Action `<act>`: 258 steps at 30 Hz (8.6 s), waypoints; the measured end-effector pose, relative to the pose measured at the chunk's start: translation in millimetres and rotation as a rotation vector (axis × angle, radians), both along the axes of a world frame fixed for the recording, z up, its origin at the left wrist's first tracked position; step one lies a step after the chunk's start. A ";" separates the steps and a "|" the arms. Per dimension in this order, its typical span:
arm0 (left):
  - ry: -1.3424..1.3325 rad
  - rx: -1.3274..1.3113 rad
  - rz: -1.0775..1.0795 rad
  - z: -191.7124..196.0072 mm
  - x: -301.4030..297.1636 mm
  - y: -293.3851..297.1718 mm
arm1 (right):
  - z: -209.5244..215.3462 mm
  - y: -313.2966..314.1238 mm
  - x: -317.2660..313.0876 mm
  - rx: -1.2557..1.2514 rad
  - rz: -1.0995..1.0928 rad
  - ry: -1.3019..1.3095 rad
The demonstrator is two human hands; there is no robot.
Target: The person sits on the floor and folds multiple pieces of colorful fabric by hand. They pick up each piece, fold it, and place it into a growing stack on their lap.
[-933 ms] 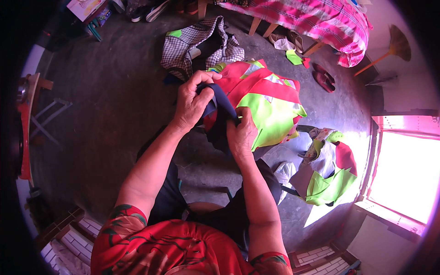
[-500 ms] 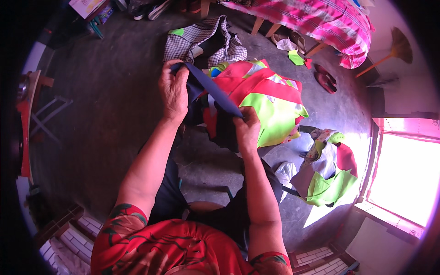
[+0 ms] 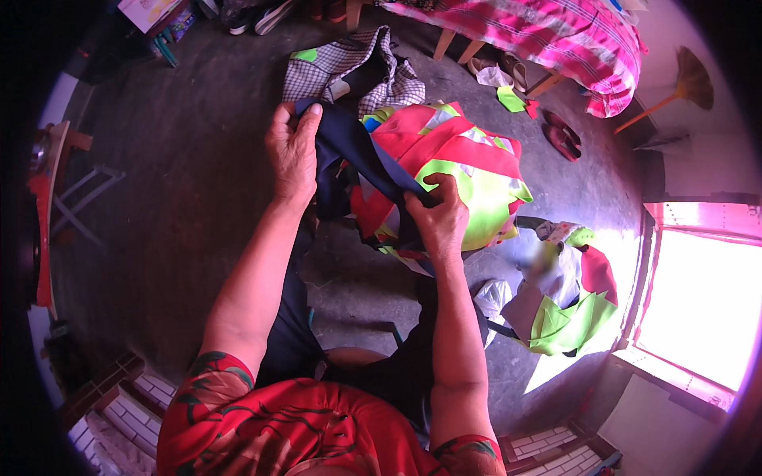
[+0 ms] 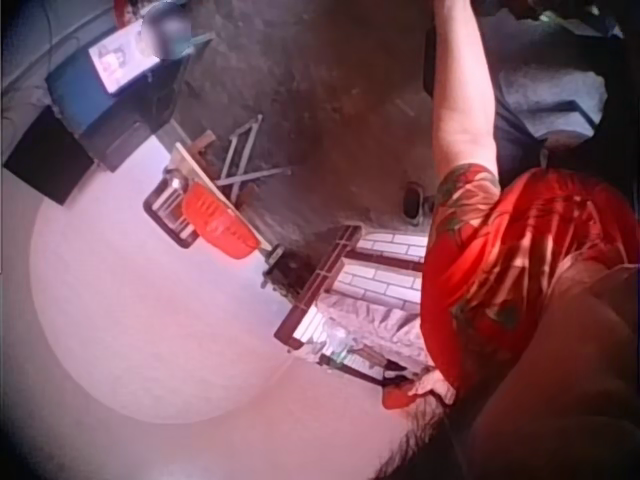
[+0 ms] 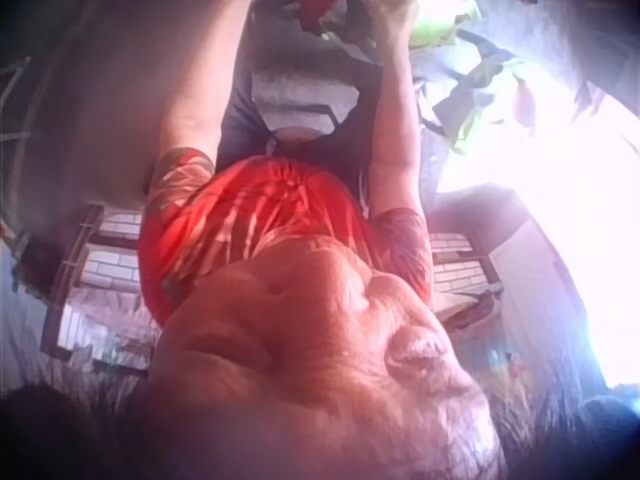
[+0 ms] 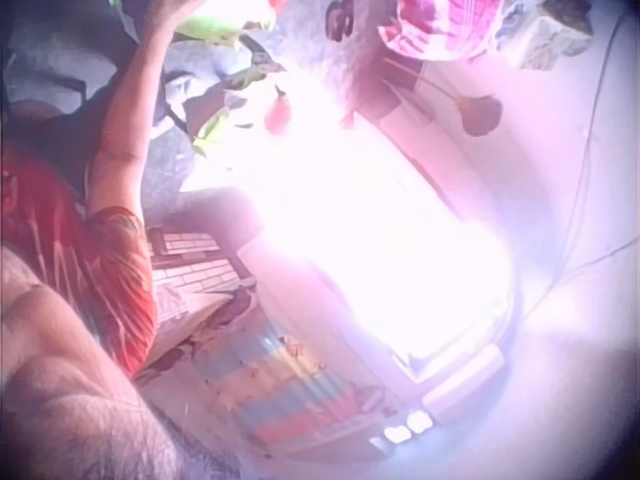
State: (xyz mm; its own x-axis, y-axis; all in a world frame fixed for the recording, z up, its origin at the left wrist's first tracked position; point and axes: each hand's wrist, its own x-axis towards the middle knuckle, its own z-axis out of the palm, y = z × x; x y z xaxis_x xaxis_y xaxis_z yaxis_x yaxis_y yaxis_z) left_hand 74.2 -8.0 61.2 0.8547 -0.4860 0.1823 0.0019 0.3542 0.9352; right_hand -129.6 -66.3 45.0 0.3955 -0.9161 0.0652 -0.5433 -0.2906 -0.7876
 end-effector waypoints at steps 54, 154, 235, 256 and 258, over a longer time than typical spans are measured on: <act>-0.842 0.932 -0.495 -19.4 -11.6 15.0 | 9.2 -80.4 -93.9 -0.420 -0.054 0.657; -0.823 0.377 -0.380 -6.9 -48.7 2.3 | -6.9 12.5 7.1 0.584 0.251 -0.799; -0.232 0.450 -1.047 -20.5 -80.8 -19.2 | -31.1 5.6 -6.1 0.560 -0.216 -0.723; -0.275 0.494 -1.047 -29.1 -80.7 -22.0 | -37.5 3.1 -8.1 0.552 -0.199 -0.693; -0.281 0.494 -1.044 -28.1 -80.4 -21.7 | -37.7 3.2 -7.9 0.558 -0.196 -0.706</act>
State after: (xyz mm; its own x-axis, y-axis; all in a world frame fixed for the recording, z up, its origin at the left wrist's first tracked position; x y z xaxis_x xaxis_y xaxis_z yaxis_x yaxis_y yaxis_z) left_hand -6.2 -29.7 33.0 -0.0365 -0.9940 -0.1030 -0.1512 -0.0963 0.9838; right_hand -137.5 -63.1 7.3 0.2658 -0.9339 -0.2389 0.1173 0.2774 -0.9536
